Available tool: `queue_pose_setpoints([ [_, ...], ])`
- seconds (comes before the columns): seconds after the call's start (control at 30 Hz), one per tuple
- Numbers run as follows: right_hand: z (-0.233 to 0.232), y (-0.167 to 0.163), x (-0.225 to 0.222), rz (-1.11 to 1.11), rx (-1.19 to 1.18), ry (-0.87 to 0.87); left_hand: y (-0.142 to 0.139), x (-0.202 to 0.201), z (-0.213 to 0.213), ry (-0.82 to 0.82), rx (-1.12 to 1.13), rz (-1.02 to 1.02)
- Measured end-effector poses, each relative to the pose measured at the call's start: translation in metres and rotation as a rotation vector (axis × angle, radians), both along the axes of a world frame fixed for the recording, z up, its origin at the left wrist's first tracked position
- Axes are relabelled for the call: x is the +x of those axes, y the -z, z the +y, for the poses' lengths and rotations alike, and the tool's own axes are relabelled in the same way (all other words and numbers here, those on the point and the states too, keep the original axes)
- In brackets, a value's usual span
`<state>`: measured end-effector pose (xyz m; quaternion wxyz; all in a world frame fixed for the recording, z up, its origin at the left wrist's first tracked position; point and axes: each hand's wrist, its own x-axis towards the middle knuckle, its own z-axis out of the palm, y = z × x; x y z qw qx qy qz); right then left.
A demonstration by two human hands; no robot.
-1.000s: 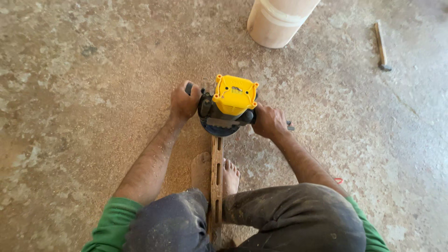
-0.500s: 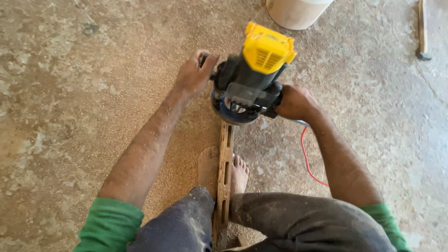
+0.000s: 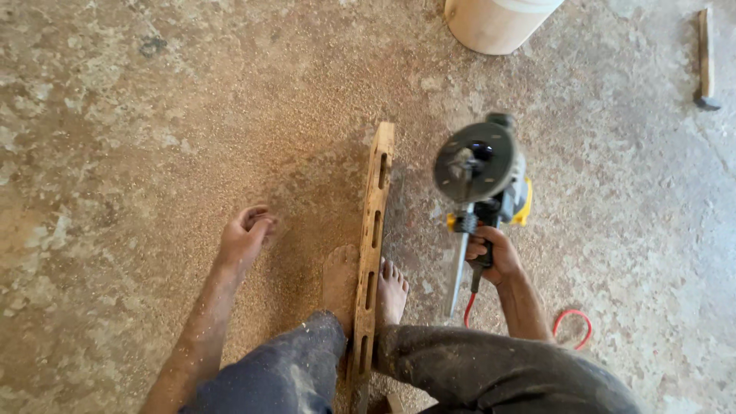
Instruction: The person uses a handheld electric router to carve a decorative floral pattern into a rectangular wooden plank. They guide the tool along the plank's length, creating elongated recessed slots, then lift the router and set the finished piece aside.
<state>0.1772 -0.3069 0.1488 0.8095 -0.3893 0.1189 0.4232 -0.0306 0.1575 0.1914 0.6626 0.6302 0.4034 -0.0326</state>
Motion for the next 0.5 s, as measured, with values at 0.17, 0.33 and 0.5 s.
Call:
queue_pose_setpoints([
  [0.17,-0.044,0.023,-0.037,0.049,0.576,0.189,0.024,-0.013,-0.016,0.064,0.071,0.089],
  [0.33,-0.055,0.017,-0.055,0.040,0.756,0.209,0.018,-0.003,-0.051,0.248,0.106,0.064],
  [0.5,-0.062,0.032,-0.049,0.056,0.756,0.249,0.001,0.000,-0.084,0.467,0.202,0.008],
])
